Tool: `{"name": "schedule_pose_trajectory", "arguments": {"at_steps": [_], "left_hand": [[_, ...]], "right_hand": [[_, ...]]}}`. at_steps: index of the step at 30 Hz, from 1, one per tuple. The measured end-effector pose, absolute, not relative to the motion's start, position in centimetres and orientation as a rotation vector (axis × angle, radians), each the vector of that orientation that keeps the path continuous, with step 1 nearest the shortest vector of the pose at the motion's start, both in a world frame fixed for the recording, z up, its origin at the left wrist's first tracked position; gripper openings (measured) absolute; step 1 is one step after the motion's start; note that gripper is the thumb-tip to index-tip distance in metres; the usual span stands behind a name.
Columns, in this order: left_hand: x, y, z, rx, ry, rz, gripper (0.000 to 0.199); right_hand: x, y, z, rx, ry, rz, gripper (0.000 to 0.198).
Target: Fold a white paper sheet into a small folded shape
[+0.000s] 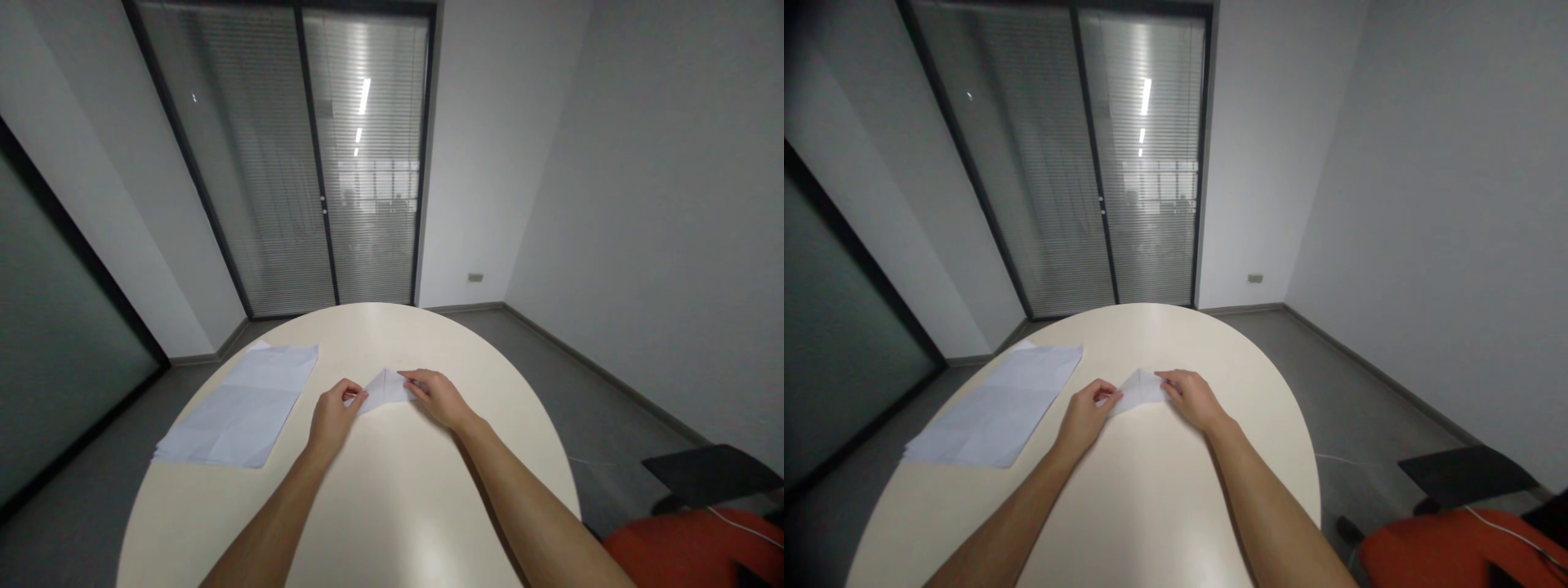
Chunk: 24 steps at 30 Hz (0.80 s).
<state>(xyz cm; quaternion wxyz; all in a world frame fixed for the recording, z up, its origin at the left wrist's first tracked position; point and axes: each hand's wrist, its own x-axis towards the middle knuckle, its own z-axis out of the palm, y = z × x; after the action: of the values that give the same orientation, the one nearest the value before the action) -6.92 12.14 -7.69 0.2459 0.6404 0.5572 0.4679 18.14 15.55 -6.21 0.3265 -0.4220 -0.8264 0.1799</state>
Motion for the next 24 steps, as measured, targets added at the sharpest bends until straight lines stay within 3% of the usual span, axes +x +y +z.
{"name": "schedule_pose_trajectory", "arguments": {"at_steps": [24], "left_hand": [[-7.2, 12.8, -8.6, 1.594, 1.524, 1.487, 0.026]], "right_hand": [[18.3, 15.6, -7.1, -1.068, -2.119, 0.621, 0.037]]}}
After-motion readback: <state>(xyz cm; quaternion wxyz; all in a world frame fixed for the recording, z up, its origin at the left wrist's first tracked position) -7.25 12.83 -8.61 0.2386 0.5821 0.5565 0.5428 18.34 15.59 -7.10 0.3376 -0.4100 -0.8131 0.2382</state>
